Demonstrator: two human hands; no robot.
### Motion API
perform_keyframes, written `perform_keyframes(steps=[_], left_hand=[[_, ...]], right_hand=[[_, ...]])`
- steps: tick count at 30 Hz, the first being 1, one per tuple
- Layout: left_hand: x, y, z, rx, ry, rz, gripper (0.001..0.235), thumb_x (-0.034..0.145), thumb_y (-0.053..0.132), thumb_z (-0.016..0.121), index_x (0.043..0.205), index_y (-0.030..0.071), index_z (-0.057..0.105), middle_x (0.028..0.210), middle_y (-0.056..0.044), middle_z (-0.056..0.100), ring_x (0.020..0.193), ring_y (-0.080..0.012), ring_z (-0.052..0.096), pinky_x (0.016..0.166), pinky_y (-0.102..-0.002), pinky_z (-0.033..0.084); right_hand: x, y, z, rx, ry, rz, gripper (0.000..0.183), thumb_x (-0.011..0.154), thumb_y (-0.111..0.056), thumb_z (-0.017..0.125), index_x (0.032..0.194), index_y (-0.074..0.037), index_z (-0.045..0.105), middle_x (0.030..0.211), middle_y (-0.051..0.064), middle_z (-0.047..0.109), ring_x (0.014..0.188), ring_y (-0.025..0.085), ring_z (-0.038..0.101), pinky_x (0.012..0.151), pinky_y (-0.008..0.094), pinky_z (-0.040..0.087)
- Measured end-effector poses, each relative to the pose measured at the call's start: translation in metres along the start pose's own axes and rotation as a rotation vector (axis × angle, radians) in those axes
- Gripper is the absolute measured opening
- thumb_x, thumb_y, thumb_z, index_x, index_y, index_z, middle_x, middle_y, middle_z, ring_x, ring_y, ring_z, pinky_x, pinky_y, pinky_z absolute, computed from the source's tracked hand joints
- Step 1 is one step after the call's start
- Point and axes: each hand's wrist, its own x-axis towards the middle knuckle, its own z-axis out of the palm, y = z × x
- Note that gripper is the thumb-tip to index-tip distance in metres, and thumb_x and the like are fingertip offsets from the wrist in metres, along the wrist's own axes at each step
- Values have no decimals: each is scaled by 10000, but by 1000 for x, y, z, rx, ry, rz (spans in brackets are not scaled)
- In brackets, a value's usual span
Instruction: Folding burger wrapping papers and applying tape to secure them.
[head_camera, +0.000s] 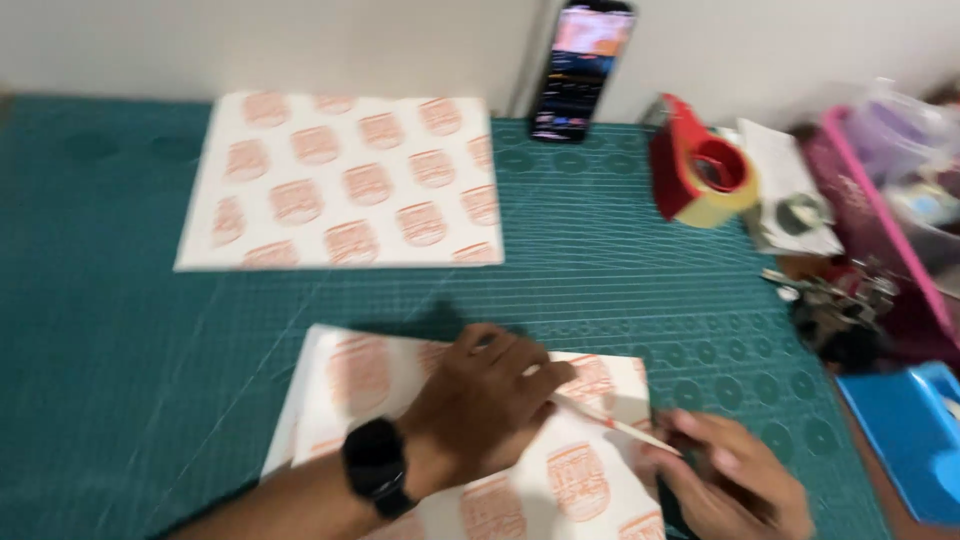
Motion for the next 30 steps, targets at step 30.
perform_keyframes(steps=[30], left_hand=[[-241,-102,-236,237,313,-1441,211,1080,326,663,1004,129,651,685,-28,532,619,-159,461,546,-365,346]], right_hand=[[12,30,-12,-18,39,298,534,985,96,627,1461,69,387,1355,412,579,1184,431,656,1067,489,603]])
